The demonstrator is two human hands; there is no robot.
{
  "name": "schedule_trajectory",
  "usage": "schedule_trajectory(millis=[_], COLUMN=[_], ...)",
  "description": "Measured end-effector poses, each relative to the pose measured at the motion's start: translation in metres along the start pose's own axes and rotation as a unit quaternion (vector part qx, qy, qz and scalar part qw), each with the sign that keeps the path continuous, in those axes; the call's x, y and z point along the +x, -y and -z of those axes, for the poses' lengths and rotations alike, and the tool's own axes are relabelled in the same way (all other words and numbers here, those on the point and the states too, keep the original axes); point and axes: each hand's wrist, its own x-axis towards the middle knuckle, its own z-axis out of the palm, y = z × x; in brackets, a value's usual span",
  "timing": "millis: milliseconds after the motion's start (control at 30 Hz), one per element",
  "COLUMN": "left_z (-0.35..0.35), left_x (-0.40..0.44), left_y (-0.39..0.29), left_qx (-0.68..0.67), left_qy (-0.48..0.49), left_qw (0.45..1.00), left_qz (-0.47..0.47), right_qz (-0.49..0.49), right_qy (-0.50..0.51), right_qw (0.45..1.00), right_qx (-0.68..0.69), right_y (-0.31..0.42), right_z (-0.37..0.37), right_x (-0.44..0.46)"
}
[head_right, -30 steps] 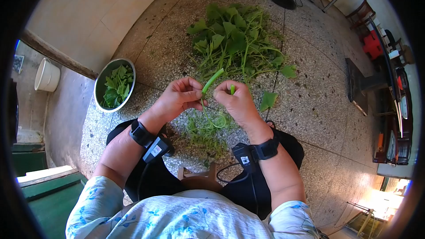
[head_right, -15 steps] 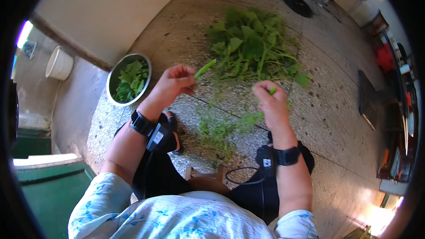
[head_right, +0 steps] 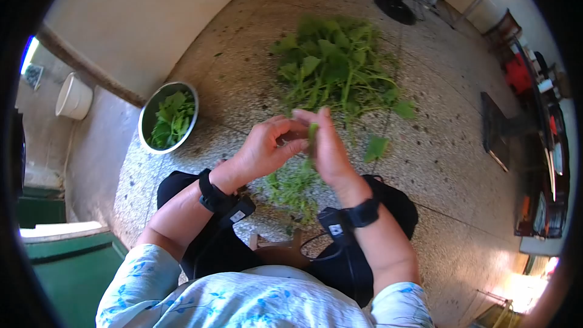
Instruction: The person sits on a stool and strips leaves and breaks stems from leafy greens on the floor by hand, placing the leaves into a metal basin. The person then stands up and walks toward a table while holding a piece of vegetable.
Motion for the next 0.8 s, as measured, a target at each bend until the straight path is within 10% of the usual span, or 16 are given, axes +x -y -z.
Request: schedule_trajectory(millis=[233, 300, 800], left_z=[-0.007, -0.004, 0.005], left_x=[0.010, 0.009, 0.006], left_y=[0.005, 0.006, 0.012], left_qx=[0.115, 0.109, 0.295], left_qy=[-0.048, -0.016, -0.059], left_qw=[0.989, 0.993, 0.934], left_qz=[-0.074, -0.046, -0.191], right_qz=[0.114, 0.179, -0.065], right_qy=[-0.041, -0.078, -0.033], right_qw=[0.993, 0.953, 0.990], right_qx=[0.009, -0.233, -0.124], right_y=[0.001, 0.007, 0.014], right_z=[0.008, 0.021, 0.020], right_x=[0.002, -0.002, -0.011])
